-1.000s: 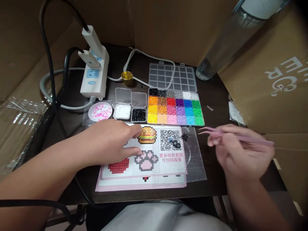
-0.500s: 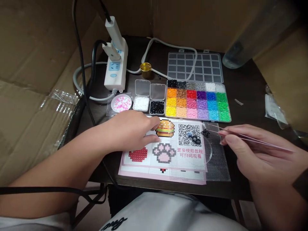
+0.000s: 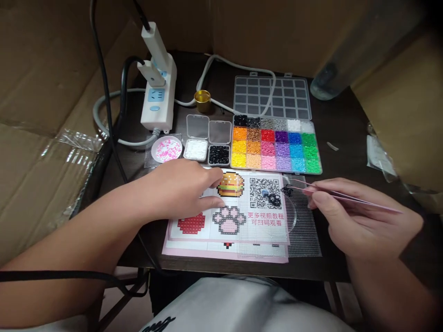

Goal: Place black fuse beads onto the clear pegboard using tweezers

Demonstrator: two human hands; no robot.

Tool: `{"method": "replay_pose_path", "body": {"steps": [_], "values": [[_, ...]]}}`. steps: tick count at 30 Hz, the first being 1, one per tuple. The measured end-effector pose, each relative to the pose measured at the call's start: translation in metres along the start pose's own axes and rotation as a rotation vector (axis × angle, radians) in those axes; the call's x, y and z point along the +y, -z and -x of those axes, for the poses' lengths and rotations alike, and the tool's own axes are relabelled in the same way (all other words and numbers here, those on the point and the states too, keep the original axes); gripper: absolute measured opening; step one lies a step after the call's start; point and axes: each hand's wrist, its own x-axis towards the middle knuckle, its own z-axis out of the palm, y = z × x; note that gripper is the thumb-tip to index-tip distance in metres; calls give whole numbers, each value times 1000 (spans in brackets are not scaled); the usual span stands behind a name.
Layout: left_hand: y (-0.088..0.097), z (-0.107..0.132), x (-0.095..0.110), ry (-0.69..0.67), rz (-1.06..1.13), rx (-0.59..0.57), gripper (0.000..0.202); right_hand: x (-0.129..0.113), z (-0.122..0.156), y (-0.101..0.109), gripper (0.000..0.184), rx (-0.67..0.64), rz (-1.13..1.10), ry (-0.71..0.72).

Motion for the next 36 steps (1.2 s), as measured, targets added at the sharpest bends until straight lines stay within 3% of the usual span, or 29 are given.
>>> {"method": "replay_pose_path", "body": {"steps": [5, 13, 20, 31, 36], "values": [[-8, -3, -7, 5, 9, 29, 44, 7, 3, 11, 42, -333, -230, 123], [-11, -3, -11, 32, 39, 59, 43, 0, -7, 13, 48, -429, -84, 339], [-12, -3, -11, 20, 37, 69, 44, -5, -10, 10, 39, -433, -14, 405], [-3, -1, -3, 19, -12, -4, 46, 0, -5, 14, 46, -423, 27, 475], [-1, 0, -2, 7, -9, 6, 46, 10, 5, 20, 43, -323, -63, 340]]}}
